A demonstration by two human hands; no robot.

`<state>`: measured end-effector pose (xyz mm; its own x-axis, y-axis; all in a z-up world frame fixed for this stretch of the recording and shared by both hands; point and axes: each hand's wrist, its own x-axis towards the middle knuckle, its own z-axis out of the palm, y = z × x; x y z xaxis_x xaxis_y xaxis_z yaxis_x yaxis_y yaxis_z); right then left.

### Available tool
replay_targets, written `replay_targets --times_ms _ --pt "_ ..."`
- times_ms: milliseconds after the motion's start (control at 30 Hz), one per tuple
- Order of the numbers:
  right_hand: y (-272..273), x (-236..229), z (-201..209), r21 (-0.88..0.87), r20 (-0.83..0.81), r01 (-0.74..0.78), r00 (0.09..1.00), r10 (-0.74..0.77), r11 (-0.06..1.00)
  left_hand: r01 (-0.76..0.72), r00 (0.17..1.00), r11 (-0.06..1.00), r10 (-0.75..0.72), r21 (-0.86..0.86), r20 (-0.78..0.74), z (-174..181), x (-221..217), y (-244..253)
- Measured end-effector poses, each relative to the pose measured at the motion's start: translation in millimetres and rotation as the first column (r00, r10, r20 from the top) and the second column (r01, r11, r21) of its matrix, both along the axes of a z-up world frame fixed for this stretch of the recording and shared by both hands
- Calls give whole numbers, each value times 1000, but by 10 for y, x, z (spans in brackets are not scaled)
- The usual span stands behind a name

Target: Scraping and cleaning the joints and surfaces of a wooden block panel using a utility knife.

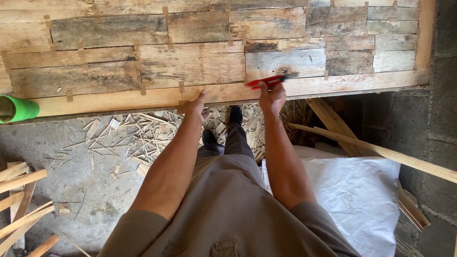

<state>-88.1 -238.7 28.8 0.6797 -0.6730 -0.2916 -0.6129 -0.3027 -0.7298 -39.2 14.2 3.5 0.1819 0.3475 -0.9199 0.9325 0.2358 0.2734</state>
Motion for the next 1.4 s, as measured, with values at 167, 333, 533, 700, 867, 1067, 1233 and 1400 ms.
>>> replay_targets --times_ms 167,333,533,700,867,1067,1233,1400 --pt "17 -18 216 -14 -83 -203 976 201 979 495 850 865 -501 79 161 -538 -677 428" --pt "-769 -184 -451 -69 280 305 920 -275 950 918 214 269 -955 291 206 -667 -1490 1171" --pt "-426 -343 335 -27 4 204 979 -204 979 934 245 258 -966 246 81 -683 -2008 1760" --pt "-419 -491 -12 37 143 197 969 -201 980 905 284 302 -953 299 105 -467 -1981 1702" --pt "-382 -535 119 -13 122 101 988 -99 995 896 196 246 -966 370 169 -236 -1773 1433" --pt "-812 -714 -106 11 357 163 921 -156 987 848 9 162 -956 505 292 79 -1549 918" --pt "-1271 -737 -107 59 254 243 934 -250 968 770 -227 33 -919 637 322 303 -1329 301" --pt "-1926 -836 -126 171 298 316 887 -354 933 635 -410 -39 -863 771 295 371 -1205 -439"
